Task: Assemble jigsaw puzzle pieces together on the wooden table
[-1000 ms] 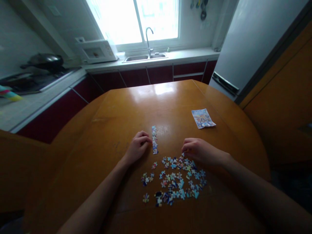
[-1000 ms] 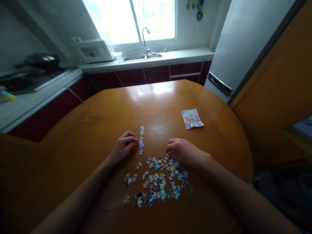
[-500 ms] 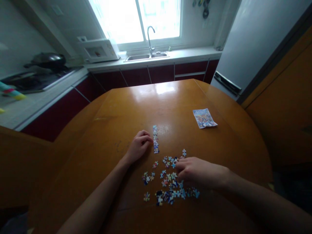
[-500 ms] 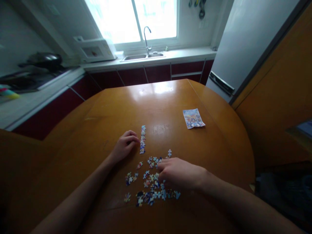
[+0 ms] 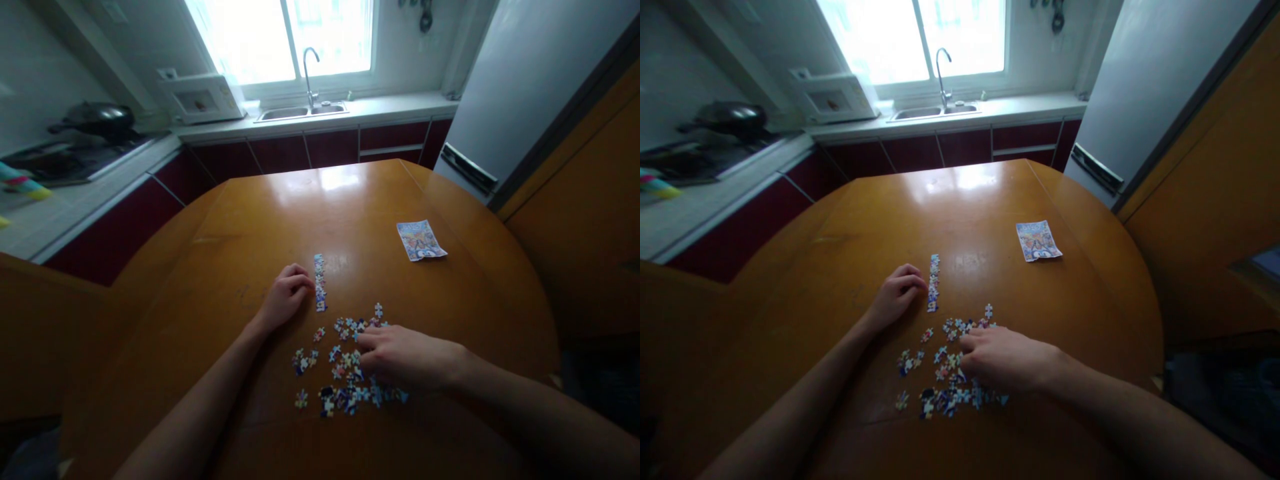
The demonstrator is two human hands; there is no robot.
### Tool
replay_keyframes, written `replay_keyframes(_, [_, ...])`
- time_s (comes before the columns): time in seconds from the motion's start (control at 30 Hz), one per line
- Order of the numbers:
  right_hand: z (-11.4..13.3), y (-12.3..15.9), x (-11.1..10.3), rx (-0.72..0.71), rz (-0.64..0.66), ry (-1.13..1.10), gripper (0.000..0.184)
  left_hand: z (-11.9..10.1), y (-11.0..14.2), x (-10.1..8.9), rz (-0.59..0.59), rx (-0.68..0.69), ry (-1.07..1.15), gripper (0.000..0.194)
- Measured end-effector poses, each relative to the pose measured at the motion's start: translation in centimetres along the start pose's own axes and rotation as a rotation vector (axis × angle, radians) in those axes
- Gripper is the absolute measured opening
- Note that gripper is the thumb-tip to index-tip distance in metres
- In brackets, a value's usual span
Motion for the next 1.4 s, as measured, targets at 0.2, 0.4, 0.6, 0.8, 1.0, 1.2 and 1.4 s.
replay_keyframes(0.2, [-1.0,0.3,-1.4,0.011,-0.112,-0.163,0.014,-0.1,0.0,-0.1,-0.003,0.000,-0.004,0.021])
replay_keyframes(0.4, [-4.4,1.2,-4.5,0.127,-0.578,-0.411,0.018,0.0,0.0,0.1,-0.001,-0.003,0.006,0.020])
replay_keyframes(0.6, [-7.7,2.2,-5.1,0.387,-0.843,-0.525,0.006,-0.1,0.0,0.0,-0.004,0.003,0.014,0.021])
replay_keyframes(0.8, [-10.8,2.8,-5.5,0.503,-0.916,-0.361,0.009,0.1,0.0,0.1,0.005,-0.003,0.014,0.021])
replay_keyframes(1.0, [-11.7,3.4,-5.7,0.641,-0.867,-0.133,0.011,0.2,0.0,0.2,-0.004,0.005,0.015,0.020])
replay_keyframes(1.2, [-10.2,3.5,-6.0,0.655,-0.855,-0.048,0.006,0.2,0.0,0.2,-0.008,0.005,0.017,0.021])
replay_keyframes(1.4, [-2.4,2.1,-3.4,0.401,-0.545,-0.058,0.002,0.1,0.0,0.1,-0.010,-0.011,0.022,0.021])
Point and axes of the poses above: each hand's wrist, its own y-axis away from the middle knuckle, its own x-axis out of the palm, z = x × y, the point moved 6 cm from there along -y, towards the middle knuckle, and after that the axes turned 13 degrees about -y, right-handed, at the moved point
